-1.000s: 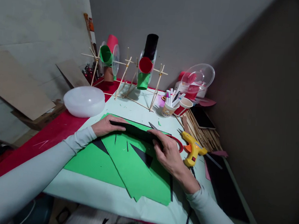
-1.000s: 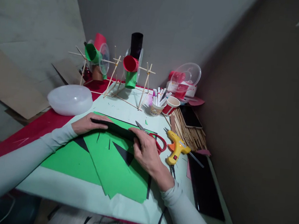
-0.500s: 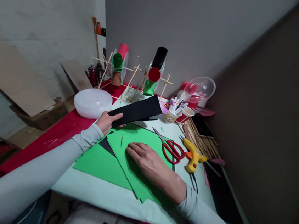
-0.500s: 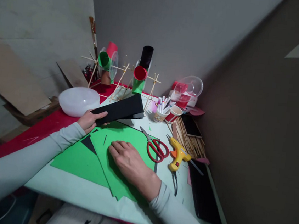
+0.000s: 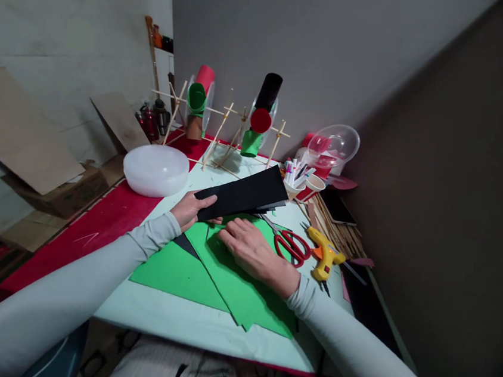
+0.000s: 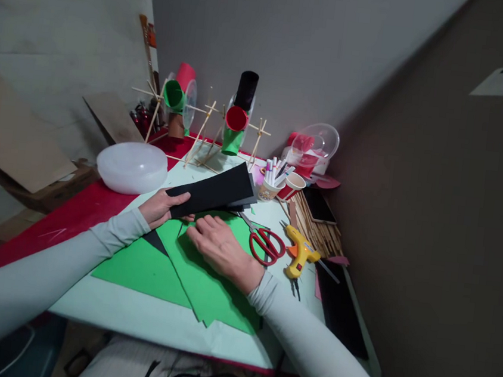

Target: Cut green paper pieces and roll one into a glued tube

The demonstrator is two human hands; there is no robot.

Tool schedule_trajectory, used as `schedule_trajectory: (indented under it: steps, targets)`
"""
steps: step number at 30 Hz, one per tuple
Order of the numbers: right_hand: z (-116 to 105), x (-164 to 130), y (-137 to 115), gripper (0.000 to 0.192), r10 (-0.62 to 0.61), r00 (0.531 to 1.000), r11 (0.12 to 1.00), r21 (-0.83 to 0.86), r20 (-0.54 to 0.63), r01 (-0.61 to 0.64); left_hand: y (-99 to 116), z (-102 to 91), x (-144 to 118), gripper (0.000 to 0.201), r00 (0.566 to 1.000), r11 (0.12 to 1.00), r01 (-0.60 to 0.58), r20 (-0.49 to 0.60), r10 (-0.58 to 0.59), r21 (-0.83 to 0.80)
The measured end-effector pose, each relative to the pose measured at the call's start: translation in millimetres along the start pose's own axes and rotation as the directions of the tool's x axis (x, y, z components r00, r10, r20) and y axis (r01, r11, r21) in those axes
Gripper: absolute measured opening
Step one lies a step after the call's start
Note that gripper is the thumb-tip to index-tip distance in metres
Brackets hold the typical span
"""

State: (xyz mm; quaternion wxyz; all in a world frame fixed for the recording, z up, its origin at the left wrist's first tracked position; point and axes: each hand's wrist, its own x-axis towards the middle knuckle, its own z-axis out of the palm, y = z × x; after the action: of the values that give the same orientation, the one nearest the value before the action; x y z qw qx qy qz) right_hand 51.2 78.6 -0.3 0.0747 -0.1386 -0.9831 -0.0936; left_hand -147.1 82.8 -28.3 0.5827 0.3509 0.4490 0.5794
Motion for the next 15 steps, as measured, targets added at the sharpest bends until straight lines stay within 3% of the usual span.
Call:
schedule_trajectory:
  steps: [4,11,15]
  targets:
    - [-8,-1,5,0.018,0.029,1.0,0.998,0.062,0.003,-0.029,-2,-0.7,2,0.025,1.0,1.0,-0.014,-0.006,0.014,0.02]
    - [-6,19,-9,0.029,-0.147,0.989,0.978,0.153,0.013,0.143,-2,0.5,2,0.027,0.993,0.986,-0.114,-0.003,0.115,0.119]
    - [-5,6,-11,0.035,-0.155,0.988,0.973,0.176,0.025,0.148,-7,-0.3,4,0.025,0.994,0.965,-0.113,0.03,0.109,0.235]
